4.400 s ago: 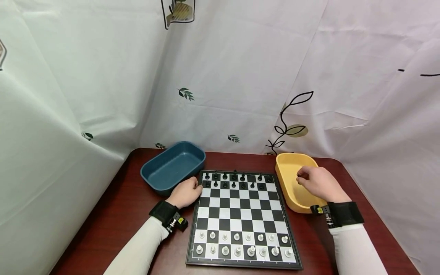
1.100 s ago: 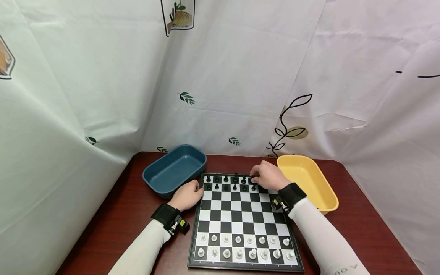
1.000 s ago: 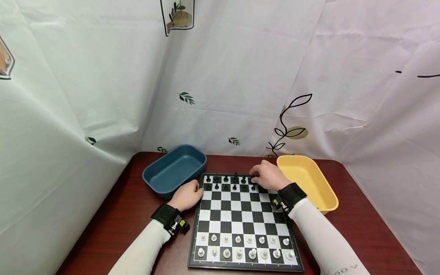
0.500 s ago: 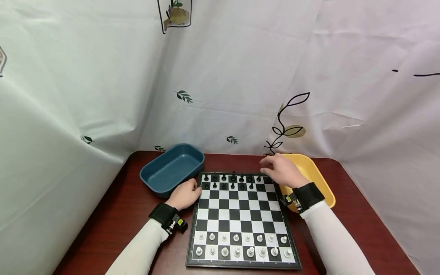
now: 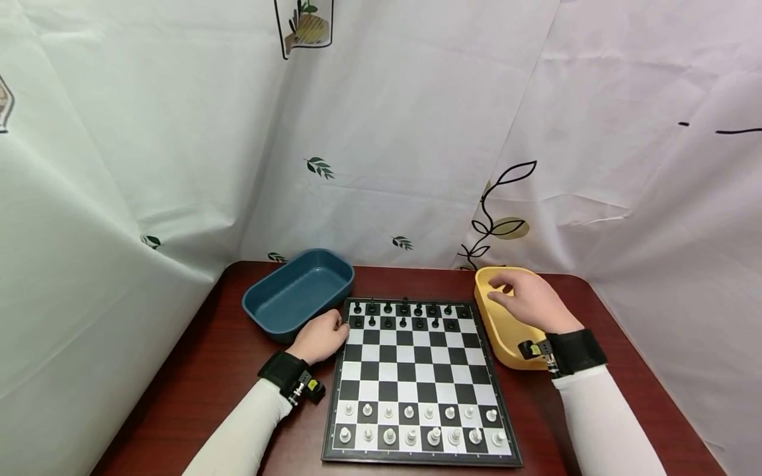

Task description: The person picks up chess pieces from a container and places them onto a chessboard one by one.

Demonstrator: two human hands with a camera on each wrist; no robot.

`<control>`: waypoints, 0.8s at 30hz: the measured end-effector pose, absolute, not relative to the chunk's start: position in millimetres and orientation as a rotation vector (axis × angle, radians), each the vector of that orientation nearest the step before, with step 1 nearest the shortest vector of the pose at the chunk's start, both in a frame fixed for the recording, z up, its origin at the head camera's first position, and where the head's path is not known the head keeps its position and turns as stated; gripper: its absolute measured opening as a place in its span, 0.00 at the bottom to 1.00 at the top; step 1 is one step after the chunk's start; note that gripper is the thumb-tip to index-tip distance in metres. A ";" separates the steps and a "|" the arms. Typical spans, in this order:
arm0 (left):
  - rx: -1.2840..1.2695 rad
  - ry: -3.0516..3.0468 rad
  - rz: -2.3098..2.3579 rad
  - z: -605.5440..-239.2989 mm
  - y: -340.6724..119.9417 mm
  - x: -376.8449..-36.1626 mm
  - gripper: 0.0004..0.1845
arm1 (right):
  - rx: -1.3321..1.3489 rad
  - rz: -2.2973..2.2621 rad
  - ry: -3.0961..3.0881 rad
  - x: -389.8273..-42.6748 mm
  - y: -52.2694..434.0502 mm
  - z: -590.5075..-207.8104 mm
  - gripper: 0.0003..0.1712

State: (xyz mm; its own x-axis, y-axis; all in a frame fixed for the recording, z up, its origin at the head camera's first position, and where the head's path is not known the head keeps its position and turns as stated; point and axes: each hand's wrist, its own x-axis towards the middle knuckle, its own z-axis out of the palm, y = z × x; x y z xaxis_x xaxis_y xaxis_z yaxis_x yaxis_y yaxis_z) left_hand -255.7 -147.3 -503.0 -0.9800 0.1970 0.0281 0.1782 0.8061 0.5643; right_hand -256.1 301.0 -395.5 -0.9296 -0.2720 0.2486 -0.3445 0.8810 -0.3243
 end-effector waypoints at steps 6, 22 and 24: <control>0.308 2.962 0.919 -504.7 -147.8 -255.4 0.12 | 0.418 0.507 -2.867 -246.6 320.7 -398.8 0.14; 0.305 2.980 0.922 -504.0 -146.8 -255.3 0.13 | 0.381 0.459 -2.974 -234.7 346.7 -410.2 0.13; 0.306 2.981 0.923 -504.1 -147.0 -255.8 0.12 | 0.362 0.461 -3.027 -234.4 348.2 -410.7 0.14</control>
State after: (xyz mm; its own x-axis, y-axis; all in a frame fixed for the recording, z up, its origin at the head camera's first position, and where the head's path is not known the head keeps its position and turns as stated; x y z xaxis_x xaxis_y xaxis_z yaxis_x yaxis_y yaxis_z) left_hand -255.8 -147.0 -504.1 -0.9809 0.1875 0.0515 0.1838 0.8078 0.5601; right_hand -234.4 348.2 -410.7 -0.9707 -0.2219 0.0919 -0.2392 0.9277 -0.2867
